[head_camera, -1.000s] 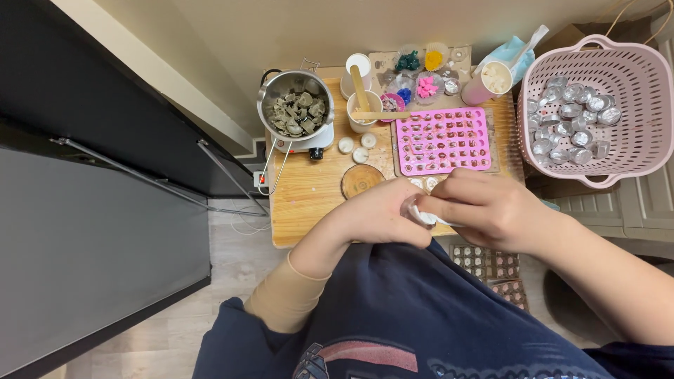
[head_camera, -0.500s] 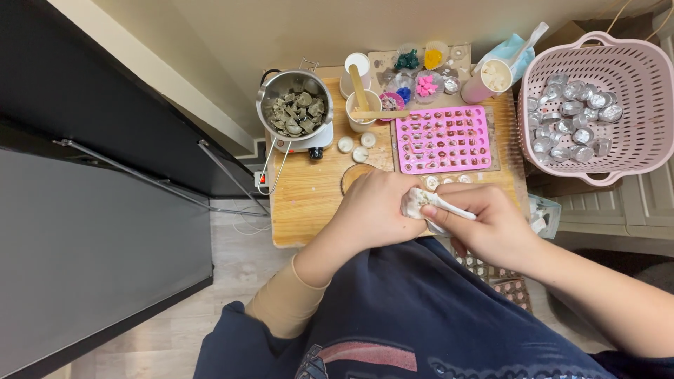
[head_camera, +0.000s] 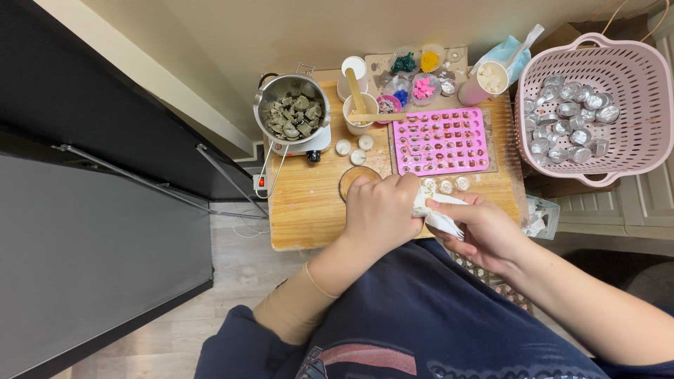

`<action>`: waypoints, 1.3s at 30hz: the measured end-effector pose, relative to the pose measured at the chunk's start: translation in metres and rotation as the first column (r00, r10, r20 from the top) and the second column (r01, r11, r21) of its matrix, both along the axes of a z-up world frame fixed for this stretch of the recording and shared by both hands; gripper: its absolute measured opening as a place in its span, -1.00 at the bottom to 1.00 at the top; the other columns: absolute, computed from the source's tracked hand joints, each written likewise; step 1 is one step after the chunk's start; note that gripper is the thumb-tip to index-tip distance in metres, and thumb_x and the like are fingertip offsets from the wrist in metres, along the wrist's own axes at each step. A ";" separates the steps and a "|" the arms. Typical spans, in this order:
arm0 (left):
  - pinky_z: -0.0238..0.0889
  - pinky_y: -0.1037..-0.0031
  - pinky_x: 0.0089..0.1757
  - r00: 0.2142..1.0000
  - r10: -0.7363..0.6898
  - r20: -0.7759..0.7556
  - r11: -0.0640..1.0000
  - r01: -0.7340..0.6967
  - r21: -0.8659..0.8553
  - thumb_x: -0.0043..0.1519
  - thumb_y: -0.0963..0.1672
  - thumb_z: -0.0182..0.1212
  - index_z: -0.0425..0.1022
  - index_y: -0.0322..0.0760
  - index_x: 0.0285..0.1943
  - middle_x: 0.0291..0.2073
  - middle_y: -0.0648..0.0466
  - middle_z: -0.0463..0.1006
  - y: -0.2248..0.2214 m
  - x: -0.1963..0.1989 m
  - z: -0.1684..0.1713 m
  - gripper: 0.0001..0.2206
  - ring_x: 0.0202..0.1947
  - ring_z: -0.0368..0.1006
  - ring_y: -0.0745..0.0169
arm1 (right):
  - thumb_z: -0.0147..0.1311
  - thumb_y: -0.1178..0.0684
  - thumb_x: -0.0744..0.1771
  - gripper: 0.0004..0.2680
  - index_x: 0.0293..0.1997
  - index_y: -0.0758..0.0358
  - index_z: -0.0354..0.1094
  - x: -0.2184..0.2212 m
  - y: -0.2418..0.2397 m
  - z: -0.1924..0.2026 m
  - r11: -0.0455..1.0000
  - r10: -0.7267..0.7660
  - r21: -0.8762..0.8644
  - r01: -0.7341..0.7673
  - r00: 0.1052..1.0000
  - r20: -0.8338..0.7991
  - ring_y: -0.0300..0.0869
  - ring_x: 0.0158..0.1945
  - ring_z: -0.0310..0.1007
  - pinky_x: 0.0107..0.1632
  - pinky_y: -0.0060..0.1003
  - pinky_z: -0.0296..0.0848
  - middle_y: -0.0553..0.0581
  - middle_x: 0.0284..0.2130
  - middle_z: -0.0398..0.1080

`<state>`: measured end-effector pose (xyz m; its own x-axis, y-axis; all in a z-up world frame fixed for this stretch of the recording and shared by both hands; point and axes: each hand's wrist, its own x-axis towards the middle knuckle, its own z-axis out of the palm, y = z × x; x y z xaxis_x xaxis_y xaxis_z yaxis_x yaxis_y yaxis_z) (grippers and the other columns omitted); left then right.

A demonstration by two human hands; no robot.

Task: Cleaning and wiping small plastic containers with a cloth.

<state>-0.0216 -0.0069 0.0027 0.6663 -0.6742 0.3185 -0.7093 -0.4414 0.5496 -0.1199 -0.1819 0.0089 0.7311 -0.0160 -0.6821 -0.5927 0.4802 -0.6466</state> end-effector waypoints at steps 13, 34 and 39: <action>0.40 0.39 -0.13 0.938 -0.226 -0.261 0.850 0.060 -0.523 0.08 -0.06 0.51 0.40 -0.19 -0.12 -0.27 0.08 0.60 -0.024 -0.003 -0.030 -0.64 -0.23 0.60 0.08 | -0.03 0.06 0.43 -0.84 -0.01 0.38 0.26 -0.022 -0.054 -0.044 0.849 -0.347 0.450 0.278 0.935 0.079 -0.39 -0.46 0.19 -0.63 -0.63 0.08 0.06 -0.41 0.26; 0.17 0.17 0.04 0.951 -0.025 -0.307 0.997 0.046 0.059 0.08 0.05 0.43 0.56 0.02 0.22 -0.04 0.05 0.44 -0.170 -0.042 -0.186 -0.51 0.07 0.32 -0.01 | 0.11 0.05 0.37 -0.87 -0.11 0.31 0.38 -0.104 -0.176 -0.135 0.830 -0.541 -0.120 0.545 0.838 0.068 -0.27 -0.47 0.28 -0.50 -0.42 0.18 0.04 -0.40 0.39; 0.02 0.01 0.11 0.989 0.001 -0.145 0.984 0.025 0.179 0.04 0.07 0.42 0.55 0.05 0.23 0.21 -0.11 0.32 -0.206 -0.053 -0.226 -0.47 0.21 0.16 -0.14 | 0.12 0.04 0.37 -0.86 -0.13 0.31 0.39 -0.121 -0.199 -0.156 0.860 -0.498 -0.109 0.498 0.867 0.034 -0.26 -0.49 0.28 -0.51 -0.39 0.23 0.03 -0.42 0.38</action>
<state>-0.0747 -0.2128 -0.2235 0.6875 -0.7202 0.0931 -0.6347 -0.5337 0.5588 -0.2406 -0.3804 -0.1468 0.6086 -0.4538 -0.6509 -0.2908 0.6357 -0.7151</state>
